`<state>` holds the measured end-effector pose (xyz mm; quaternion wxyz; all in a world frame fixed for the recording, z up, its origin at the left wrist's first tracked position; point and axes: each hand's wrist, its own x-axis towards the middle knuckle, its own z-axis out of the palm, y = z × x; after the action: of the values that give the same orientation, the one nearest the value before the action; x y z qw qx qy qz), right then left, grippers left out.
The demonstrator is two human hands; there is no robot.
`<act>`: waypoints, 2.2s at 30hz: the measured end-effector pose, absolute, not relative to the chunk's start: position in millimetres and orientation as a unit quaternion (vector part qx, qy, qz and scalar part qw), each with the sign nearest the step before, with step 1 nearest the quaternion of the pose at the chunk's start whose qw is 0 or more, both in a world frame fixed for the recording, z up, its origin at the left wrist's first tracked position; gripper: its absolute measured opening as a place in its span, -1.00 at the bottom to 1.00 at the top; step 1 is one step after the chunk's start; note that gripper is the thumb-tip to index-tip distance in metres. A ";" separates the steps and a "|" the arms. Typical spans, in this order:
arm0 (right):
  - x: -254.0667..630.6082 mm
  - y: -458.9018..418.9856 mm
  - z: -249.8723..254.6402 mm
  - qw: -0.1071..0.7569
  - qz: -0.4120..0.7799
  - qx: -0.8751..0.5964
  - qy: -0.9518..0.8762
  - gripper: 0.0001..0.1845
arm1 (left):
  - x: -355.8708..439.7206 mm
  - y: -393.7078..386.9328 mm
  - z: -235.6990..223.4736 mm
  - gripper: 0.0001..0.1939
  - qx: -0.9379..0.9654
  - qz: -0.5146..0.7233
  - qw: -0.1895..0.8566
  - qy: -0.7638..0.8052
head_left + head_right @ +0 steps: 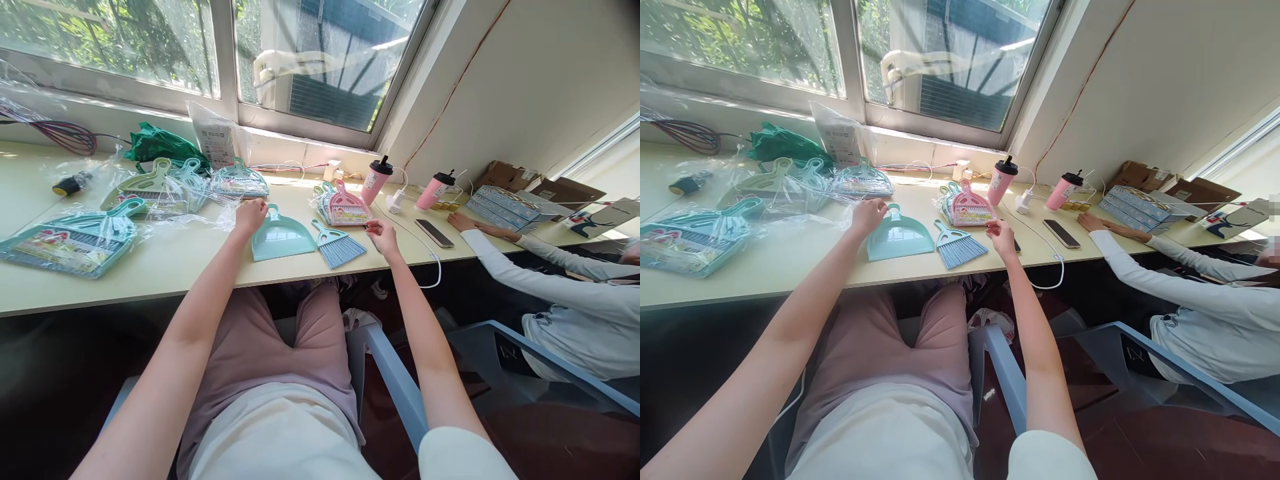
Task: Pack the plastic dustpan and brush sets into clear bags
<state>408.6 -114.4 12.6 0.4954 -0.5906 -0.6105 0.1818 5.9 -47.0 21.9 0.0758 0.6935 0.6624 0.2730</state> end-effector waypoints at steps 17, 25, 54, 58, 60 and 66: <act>354.8 -78.0 7.9 0.371 0.154 -0.633 -0.662 -0.80 | 2.8 -46.8 19.8 -0.67 0.710 0.246 0.067 0.657; 330.5 -70.6 12.0 0.201 0.093 -0.671 -0.708 -0.85 | -2.4 -39.2 12.2 -0.80 0.722 0.218 0.086 0.652; 215.2 -69.0 39.6 0.468 0.273 -0.492 -0.681 -0.67 | 15.3 -60.3 37.0 -0.60 0.654 0.546 0.293 0.434; 216.2 -66.9 37.6 0.501 0.296 -0.486 -0.652 -0.65 | 16.0 -60.3 37.3 -0.62 0.659 0.535 0.272 0.454; 212.0 -67.2 32.7 0.523 0.290 -0.501 -0.625 -0.66 | 15.5 -59.0 36.1 -0.64 0.671 0.530 0.259 0.448; 200.0 -63.6 10.4 0.569 0.296 -0.535 -0.551 -0.61 | 13.4 -53.5 32.5 -0.54 0.687 0.491 0.278 0.458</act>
<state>200.0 -63.6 10.4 0.5688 -0.5346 -0.5507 0.2957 13.4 -53.5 32.5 0.2782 0.6870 0.4583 0.4905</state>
